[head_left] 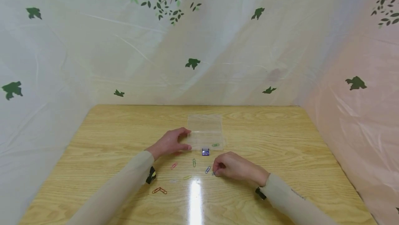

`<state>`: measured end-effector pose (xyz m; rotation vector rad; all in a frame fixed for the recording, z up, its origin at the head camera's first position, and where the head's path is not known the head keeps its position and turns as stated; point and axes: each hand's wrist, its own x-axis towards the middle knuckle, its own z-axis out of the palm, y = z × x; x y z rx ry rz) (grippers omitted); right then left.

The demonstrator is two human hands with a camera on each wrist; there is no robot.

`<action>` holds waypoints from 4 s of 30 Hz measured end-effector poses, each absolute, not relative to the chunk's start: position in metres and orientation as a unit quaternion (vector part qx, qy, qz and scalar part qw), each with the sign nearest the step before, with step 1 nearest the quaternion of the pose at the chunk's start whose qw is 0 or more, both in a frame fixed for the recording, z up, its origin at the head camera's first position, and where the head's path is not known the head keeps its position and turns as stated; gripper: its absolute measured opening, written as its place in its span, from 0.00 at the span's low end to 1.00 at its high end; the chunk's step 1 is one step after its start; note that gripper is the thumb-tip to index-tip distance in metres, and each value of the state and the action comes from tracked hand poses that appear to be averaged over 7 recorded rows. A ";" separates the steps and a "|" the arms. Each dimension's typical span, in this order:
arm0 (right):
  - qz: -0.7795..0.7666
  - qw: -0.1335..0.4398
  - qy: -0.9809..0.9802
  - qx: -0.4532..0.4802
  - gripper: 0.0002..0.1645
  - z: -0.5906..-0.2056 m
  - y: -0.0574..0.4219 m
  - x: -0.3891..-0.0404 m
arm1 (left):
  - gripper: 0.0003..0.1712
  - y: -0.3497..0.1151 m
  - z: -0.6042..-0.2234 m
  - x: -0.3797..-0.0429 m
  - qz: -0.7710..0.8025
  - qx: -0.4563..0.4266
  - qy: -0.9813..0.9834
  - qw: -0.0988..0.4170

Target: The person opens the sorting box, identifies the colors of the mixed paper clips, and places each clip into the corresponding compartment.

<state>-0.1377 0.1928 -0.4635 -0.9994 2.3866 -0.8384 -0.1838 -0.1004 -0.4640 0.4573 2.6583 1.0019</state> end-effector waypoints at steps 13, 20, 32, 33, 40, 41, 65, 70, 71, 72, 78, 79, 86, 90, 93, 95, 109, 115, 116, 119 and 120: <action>-0.355 0.184 0.851 -0.341 0.03 -0.455 0.200 -0.142 | 0.38 -0.101 -0.462 -0.185 0.346 0.156 0.916 0.131; -0.371 0.147 0.850 -0.343 0.03 -0.451 0.201 -0.147 | 0.38 -0.101 -0.462 -0.185 0.351 0.154 0.914 0.135; -0.406 0.075 0.859 -0.302 0.04 -0.448 0.199 -0.153 | 0.37 -0.101 -0.461 -0.186 0.352 0.158 0.913 0.133; -0.409 0.069 0.859 -0.301 0.05 -0.448 0.199 -0.154 | 0.37 -0.101 -0.462 -0.186 0.353 0.158 0.913 0.133; -0.421 0.008 0.862 -0.284 0.06 -0.448 0.199 -0.163 | 0.37 -0.103 -0.464 -0.187 0.352 0.159 0.912 0.134; -0.424 0.003 0.862 -0.278 0.05 -0.448 0.199 -0.165 | 0.37 -0.103 -0.464 -0.188 0.352 0.160 0.913 0.133; -0.402 -0.029 0.887 -0.226 0.04 -0.451 0.201 -0.194 | 0.37 -0.097 -0.463 -0.175 0.351 0.141 0.917 0.127; -0.400 -0.012 0.888 -0.227 0.05 -0.453 0.201 -0.199 | 0.38 -0.097 -0.465 -0.176 0.351 0.139 0.917 0.130; -0.399 -0.008 0.888 -0.227 0.05 -0.454 0.200 -0.200 | 0.38 -0.097 -0.465 -0.177 0.351 0.139 0.917 0.130; -0.397 -0.005 0.889 -0.227 0.05 -0.454 0.200 -0.201 | 0.38 -0.098 -0.465 -0.177 0.352 0.140 0.916 0.131; -0.391 0.007 0.895 -0.215 0.05 -0.454 0.197 -0.204 | 0.38 -0.099 -0.466 -0.179 0.351 0.143 0.916 0.132; -0.390 0.008 0.896 -0.214 0.05 -0.454 0.196 -0.204 | 0.38 -0.100 -0.466 -0.179 0.351 0.144 0.916 0.132; -0.383 0.014 0.899 -0.214 0.05 -0.458 0.192 -0.210 | 0.38 -0.102 -0.465 -0.184 0.355 0.145 0.913 0.137; -0.376 0.023 0.902 -0.211 0.05 -0.460 0.192 -0.211 | 0.38 -0.102 -0.464 -0.183 0.353 0.144 0.914 0.136; -0.371 0.029 0.904 -0.211 0.05 -0.462 0.193 -0.211 | 0.38 -0.102 -0.465 -0.183 0.350 0.144 0.916 0.137; -0.368 0.031 0.904 -0.214 0.06 -0.463 0.193 -0.211 | 0.38 -0.101 -0.466 -0.183 0.348 0.145 0.916 0.134; -0.352 0.033 0.905 -0.234 0.06 -0.467 0.194 -0.212 | 0.38 -0.098 -0.468 -0.180 0.351 0.138 0.917 0.128; -0.356 0.024 0.902 -0.242 0.06 -0.468 0.197 -0.211 | 0.37 -0.098 -0.467 -0.179 0.354 0.135 0.917 0.126; -0.359 0.023 0.901 -0.242 0.06 -0.467 0.198 -0.210 | 0.37 -0.098 -0.467 -0.179 0.354 0.136 0.917 0.126; -0.367 0.018 0.900 -0.236 0.07 -0.464 0.200 -0.207 | 0.37 -0.098 -0.468 -0.180 0.354 0.137 0.917 0.126; -0.370 0.015 0.899 -0.233 0.08 -0.462 0.200 -0.206 | 0.37 -0.098 -0.468 -0.181 0.354 0.137 0.917 0.126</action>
